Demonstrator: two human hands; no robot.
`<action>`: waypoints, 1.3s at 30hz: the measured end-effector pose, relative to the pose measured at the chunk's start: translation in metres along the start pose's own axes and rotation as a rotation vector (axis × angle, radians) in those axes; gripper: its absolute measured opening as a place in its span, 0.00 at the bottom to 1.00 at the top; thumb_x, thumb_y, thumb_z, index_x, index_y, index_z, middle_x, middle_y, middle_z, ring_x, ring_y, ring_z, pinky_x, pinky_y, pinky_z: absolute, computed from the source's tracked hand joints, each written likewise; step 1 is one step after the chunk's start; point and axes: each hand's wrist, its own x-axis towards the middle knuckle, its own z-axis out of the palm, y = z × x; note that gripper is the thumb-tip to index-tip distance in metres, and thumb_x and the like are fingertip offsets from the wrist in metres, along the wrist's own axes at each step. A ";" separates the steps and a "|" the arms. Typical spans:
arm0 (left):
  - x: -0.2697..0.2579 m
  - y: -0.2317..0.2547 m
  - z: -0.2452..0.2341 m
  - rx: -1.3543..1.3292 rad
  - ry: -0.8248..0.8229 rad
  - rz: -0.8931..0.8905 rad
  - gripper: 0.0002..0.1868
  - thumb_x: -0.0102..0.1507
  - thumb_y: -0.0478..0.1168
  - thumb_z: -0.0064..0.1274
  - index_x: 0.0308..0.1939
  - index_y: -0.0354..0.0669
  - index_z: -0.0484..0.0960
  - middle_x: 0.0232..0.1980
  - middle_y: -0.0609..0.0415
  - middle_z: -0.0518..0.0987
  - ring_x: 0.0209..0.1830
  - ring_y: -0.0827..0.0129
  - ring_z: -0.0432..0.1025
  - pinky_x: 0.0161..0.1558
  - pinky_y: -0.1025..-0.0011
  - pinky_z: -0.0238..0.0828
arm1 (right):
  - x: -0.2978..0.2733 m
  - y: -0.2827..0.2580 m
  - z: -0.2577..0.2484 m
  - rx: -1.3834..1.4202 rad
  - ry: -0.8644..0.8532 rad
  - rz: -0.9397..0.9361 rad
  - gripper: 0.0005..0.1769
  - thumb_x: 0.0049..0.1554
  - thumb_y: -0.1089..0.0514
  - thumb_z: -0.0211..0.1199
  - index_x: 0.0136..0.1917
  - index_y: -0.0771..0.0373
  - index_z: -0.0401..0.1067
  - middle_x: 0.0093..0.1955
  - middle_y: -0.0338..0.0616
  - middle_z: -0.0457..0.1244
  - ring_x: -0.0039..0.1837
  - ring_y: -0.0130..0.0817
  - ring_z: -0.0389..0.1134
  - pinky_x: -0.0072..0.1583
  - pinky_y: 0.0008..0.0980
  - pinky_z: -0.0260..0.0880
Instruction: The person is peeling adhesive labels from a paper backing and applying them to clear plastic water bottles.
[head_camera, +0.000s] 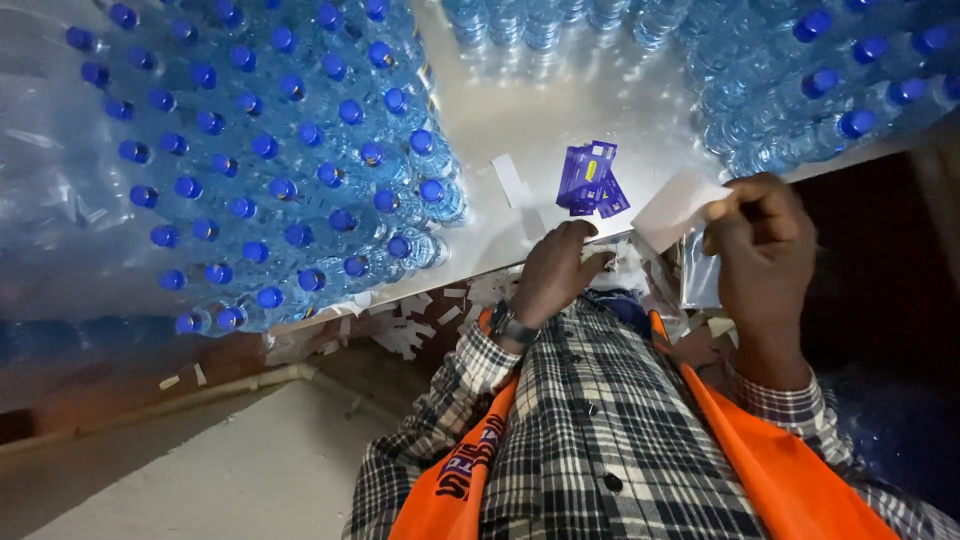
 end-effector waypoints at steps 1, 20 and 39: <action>-0.005 0.001 0.000 -0.052 0.046 0.020 0.26 0.74 0.53 0.52 0.65 0.35 0.77 0.59 0.39 0.84 0.53 0.50 0.80 0.44 0.58 0.80 | 0.000 -0.002 -0.003 -0.092 -0.092 -0.005 0.08 0.79 0.63 0.63 0.54 0.63 0.70 0.49 0.42 0.62 0.43 0.27 0.61 0.47 0.29 0.62; 0.010 0.082 -0.051 -0.921 0.057 0.128 0.11 0.83 0.43 0.49 0.65 0.48 0.83 0.45 0.49 0.84 0.44 0.72 0.75 0.48 0.65 0.79 | -0.010 0.011 0.038 0.017 -0.052 -0.086 0.12 0.74 0.65 0.66 0.66 0.76 0.79 0.49 0.60 0.68 0.50 0.50 0.74 0.50 0.42 0.76; 0.042 0.092 -0.037 -0.815 0.261 0.105 0.09 0.81 0.39 0.50 0.61 0.45 0.85 0.36 0.53 0.77 0.31 0.77 0.69 0.37 0.73 0.72 | 0.003 0.047 0.034 0.152 0.009 0.033 0.18 0.72 0.64 0.67 0.70 0.75 0.67 0.56 0.60 0.67 0.56 0.48 0.74 0.56 0.44 0.79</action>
